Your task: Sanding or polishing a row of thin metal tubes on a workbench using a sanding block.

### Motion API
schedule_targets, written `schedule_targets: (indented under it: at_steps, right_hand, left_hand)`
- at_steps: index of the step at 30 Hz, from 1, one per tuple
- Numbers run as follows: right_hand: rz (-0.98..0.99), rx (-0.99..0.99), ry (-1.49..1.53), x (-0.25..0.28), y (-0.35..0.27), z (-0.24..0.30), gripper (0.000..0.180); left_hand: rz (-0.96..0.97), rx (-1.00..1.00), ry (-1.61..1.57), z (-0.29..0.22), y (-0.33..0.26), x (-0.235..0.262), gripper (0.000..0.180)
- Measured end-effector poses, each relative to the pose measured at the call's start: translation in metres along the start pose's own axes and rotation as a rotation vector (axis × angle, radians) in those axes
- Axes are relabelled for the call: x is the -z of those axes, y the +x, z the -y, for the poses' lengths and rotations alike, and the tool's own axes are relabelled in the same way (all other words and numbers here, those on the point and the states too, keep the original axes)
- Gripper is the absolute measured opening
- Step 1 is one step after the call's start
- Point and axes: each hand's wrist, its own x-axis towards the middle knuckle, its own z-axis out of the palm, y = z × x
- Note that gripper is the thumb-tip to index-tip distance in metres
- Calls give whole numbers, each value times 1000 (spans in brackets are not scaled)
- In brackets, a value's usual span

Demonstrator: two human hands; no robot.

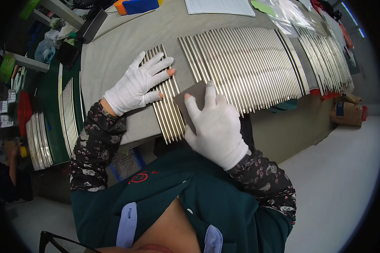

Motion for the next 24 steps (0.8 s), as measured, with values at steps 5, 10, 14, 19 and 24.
schedule_targets:
  at_steps: [5, 10, 14, 19, 24]
  right_hand:
    - [99, 14, 65, 16, -26, -2, 62]
    - [-9, -11, 53, 1, -9, -1, 61]
    - [93, 39, 114, 14, -40, -5, 64]
    - [47, -20, 70, 2, 4, -3, 63]
    - [135, 52, 84, 18, -30, -3, 58]
  left_hand:
    - [7, -6, 28, -3, 0, -2, 69]
    - [-11, 12, -4, -2, -2, 0, 69]
    - [-14, 26, -30, -2, -6, -1, 67]
    - [-12, 21, -27, -2, -3, 3, 66]
    - [-13, 36, -23, -4, -5, 2, 66]
